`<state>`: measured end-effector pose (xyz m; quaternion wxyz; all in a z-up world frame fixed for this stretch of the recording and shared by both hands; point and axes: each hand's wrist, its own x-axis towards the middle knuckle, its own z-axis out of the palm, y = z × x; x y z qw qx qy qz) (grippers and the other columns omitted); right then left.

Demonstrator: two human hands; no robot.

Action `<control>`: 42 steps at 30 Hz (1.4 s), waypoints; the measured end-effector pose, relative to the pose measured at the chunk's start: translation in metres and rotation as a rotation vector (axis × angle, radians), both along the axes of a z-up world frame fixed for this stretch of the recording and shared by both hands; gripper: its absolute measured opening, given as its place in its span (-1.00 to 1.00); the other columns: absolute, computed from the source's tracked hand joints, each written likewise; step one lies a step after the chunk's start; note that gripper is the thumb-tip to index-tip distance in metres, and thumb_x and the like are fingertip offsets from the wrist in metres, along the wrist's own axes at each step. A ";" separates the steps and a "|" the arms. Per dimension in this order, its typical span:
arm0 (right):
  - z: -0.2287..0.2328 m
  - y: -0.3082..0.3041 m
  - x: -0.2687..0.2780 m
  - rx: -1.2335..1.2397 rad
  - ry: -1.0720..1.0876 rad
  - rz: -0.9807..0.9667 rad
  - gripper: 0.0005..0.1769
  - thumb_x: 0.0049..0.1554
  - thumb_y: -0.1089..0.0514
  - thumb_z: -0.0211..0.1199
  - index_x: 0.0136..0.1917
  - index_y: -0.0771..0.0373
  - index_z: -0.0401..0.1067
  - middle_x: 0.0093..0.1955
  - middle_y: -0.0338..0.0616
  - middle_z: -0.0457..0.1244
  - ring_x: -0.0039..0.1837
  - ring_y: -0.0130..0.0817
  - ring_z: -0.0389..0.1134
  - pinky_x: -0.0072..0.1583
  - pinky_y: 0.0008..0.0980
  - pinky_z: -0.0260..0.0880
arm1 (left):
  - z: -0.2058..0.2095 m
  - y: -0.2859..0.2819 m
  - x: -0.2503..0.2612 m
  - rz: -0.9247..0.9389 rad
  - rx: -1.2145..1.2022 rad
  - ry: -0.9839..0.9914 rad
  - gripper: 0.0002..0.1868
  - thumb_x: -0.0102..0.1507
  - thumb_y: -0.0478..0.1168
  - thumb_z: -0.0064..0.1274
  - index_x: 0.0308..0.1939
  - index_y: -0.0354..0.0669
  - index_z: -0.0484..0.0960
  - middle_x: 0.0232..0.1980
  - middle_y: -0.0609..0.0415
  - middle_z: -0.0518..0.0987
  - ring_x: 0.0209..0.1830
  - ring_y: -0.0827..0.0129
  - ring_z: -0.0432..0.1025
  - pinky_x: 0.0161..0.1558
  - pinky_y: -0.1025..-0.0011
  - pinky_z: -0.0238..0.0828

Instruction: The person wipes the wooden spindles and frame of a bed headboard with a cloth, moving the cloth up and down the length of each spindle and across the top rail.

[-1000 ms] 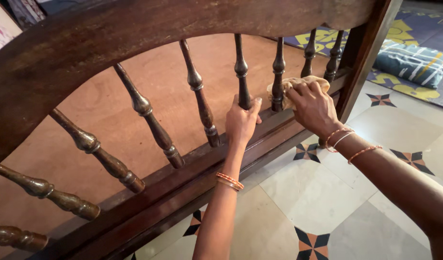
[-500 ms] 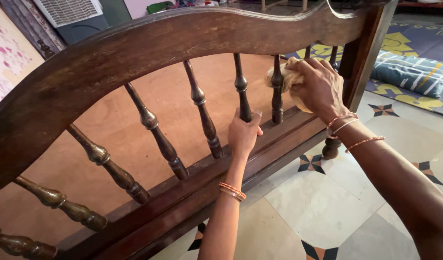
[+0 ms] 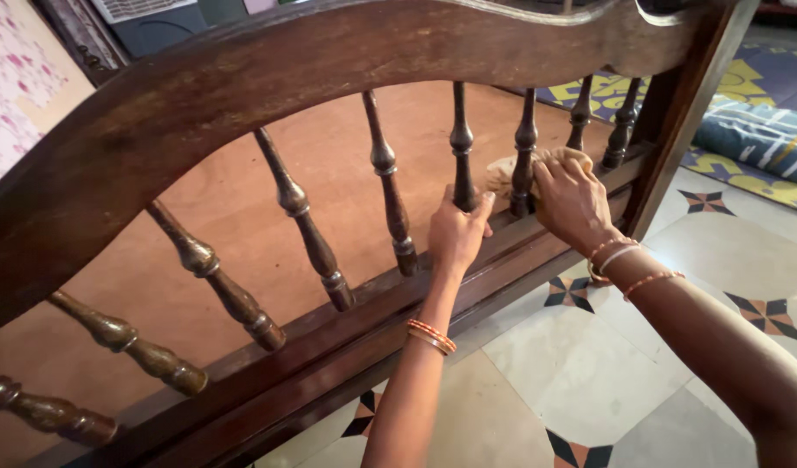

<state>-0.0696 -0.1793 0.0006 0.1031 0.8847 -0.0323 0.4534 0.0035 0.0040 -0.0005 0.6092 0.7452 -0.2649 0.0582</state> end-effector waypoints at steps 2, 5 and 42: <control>-0.003 0.000 -0.003 0.044 0.020 0.006 -0.48 -0.06 0.23 0.32 0.21 0.24 0.40 0.17 -0.08 0.35 0.22 -0.08 0.37 0.10 -0.12 0.50 | -0.001 0.000 0.002 -0.029 0.007 0.010 -0.61 0.25 0.10 0.14 -0.14 -0.13 0.55 -0.55 0.09 0.63 -0.55 0.35 0.61 -0.41 0.33 0.48; -0.003 0.004 -0.006 0.104 0.051 0.005 -0.51 -0.01 0.26 0.30 0.22 0.22 0.39 0.16 -0.10 0.35 0.23 -0.05 0.36 0.07 -0.09 0.50 | -0.001 -0.001 0.003 -0.020 0.026 0.026 -0.62 0.24 0.10 0.14 -0.12 -0.11 0.54 -0.56 0.11 0.62 -0.55 0.35 0.60 -0.42 0.34 0.48; -0.027 -0.007 -0.006 0.046 -0.094 0.071 -0.62 0.06 0.28 0.35 0.16 0.25 0.43 0.16 -0.10 0.30 0.21 -0.03 0.32 0.17 -0.13 0.42 | 0.002 0.001 0.004 -0.031 0.036 0.037 -0.61 0.24 0.15 0.11 -0.17 -0.09 0.55 -0.55 0.15 0.63 -0.52 0.36 0.62 -0.37 0.32 0.52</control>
